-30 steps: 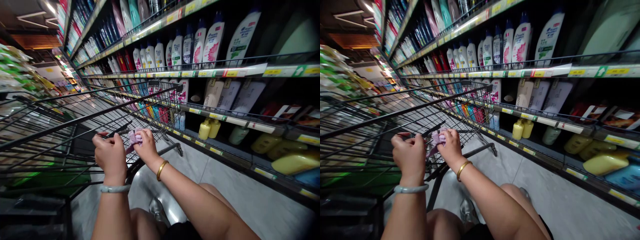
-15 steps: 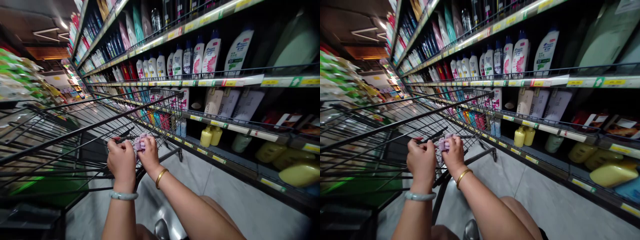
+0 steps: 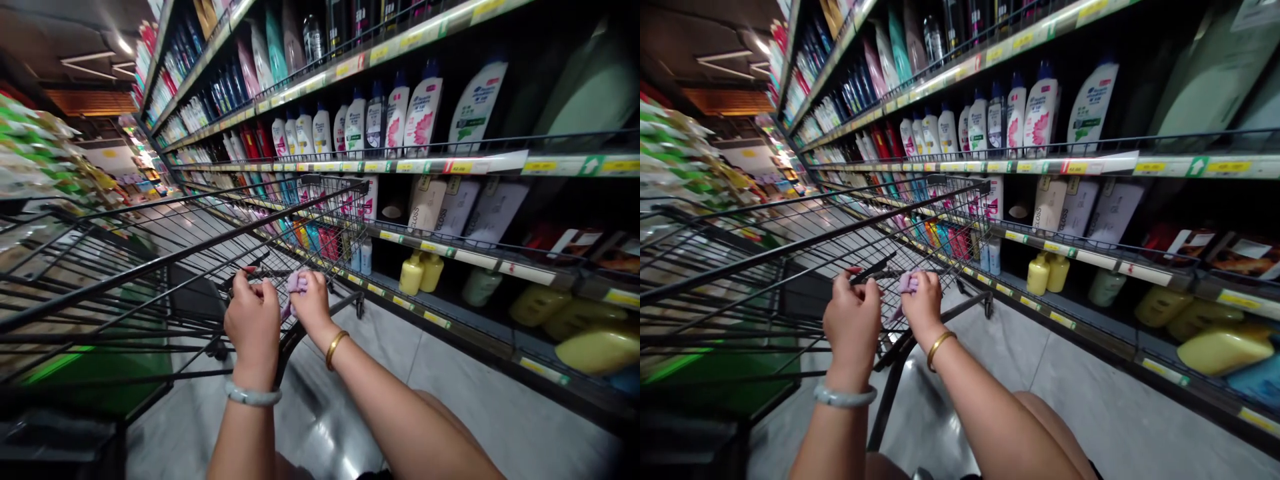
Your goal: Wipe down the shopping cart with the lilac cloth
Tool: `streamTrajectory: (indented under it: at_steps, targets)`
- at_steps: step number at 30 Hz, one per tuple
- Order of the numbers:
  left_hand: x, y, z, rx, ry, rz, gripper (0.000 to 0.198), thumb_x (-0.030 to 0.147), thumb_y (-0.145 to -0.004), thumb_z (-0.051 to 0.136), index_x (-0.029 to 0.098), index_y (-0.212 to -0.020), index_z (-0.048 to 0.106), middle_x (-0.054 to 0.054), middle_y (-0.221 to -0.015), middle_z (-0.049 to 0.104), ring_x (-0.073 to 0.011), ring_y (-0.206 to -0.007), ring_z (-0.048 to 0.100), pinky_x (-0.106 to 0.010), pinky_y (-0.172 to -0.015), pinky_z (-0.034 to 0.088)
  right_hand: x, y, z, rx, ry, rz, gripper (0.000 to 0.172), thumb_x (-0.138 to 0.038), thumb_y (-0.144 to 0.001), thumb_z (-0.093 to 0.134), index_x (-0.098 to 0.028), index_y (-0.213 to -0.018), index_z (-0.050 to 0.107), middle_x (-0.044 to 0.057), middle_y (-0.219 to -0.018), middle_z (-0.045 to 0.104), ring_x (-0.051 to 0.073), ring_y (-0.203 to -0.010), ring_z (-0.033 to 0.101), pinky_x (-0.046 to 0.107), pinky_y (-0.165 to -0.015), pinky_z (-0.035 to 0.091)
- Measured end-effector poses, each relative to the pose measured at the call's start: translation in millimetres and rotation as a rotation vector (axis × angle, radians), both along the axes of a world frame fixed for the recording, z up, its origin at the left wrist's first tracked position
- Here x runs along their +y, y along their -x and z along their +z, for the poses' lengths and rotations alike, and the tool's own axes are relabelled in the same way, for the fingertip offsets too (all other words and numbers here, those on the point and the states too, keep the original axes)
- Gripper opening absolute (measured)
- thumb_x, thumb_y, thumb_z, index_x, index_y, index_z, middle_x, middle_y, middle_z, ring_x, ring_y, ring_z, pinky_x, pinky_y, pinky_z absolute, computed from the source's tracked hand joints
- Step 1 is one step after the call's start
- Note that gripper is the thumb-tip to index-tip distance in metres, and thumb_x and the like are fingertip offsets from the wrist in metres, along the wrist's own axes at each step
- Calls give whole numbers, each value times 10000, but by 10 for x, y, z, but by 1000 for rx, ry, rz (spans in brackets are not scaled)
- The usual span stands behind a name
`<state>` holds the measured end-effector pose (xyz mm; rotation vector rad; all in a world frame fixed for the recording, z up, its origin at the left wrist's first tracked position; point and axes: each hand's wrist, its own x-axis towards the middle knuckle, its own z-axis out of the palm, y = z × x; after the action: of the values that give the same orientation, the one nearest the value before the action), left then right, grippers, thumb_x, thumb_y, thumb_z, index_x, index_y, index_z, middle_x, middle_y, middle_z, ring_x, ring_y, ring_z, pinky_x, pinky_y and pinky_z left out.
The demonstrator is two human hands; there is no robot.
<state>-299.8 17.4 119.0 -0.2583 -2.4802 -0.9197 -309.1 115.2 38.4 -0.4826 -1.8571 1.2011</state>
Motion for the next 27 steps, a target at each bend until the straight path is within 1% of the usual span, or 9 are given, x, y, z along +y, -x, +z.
streamTrajectory:
  at_steps: [3,6,9,12,15,17,22,24,27]
  targets:
    - [-74,-7,50,2,87,1,432,412,-961,521,253,-1346,638,-50,-822,763,-265,-731,663,-313,-613,286,-24,-9,70,146,-94,24,304,-72,-738,673,-220,-1003,679,72,-1148,605,212,-1089,627,346,-1008,540]
    - [-239,-2,143,-33,138,-9,415,462,-970,496,294,-1273,725,-47,-785,765,-276,-753,665,-316,-604,281,-22,13,-17,140,-89,16,317,-59,-730,667,-218,-1004,682,76,-1154,601,217,-1097,617,362,-1010,538]
    - [-436,0,221,2,69,5,356,509,-965,493,303,-1020,778,-25,-771,754,-250,-722,636,-316,-609,289,-23,41,-144,23,53,-38,329,-30,-700,676,-197,-983,689,75,-1092,607,214,-1002,628,385,-961,560]
    - [-547,-12,228,133,-20,38,338,501,-950,506,240,-803,665,-24,-693,659,-212,-644,548,-319,-619,277,-91,25,-42,97,54,-36,313,-40,-714,680,-200,-983,681,65,-1094,599,193,-978,633,353,-925,571]
    - [-543,-33,173,271,-119,-1,237,452,-923,555,226,-850,566,-7,-744,593,-190,-670,516,-322,-669,324,-180,-30,162,250,-153,41,255,-105,-780,699,-226,-1003,672,67,-1150,592,200,-1098,625,344,-991,554]
    - [-524,-47,136,333,-156,-21,208,425,-904,586,225,-892,530,-12,-821,584,-196,-750,540,-329,-726,363,-207,-52,169,238,-253,68,235,-128,-803,707,-228,-1014,677,78,-1159,595,222,-1146,612,377,-1035,539]
    - [-595,-67,92,322,-161,-2,203,418,-901,598,228,-896,527,1,-831,574,-187,-758,543,-330,-728,379,-240,2,-129,20,-96,1,245,-77,-772,702,-199,-984,683,92,-1098,602,231,-1034,630,413,-977,568]
    - [-657,-84,52,282,-159,15,187,402,-891,608,224,-913,557,0,-836,596,-184,-750,555,-330,-728,394,-308,8,-107,69,-46,3,286,-56,-751,698,-200,-998,673,87,-1110,596,217,-1036,637,379,-960,577]
    - [-739,-141,-56,240,-178,12,195,370,-878,611,211,-991,603,-13,-872,626,-184,-765,580,-330,-734,429,-436,-34,61,237,-172,105,291,-103,-785,706,-221,-1048,665,90,-1199,584,214,-1152,618,360,-1034,548]
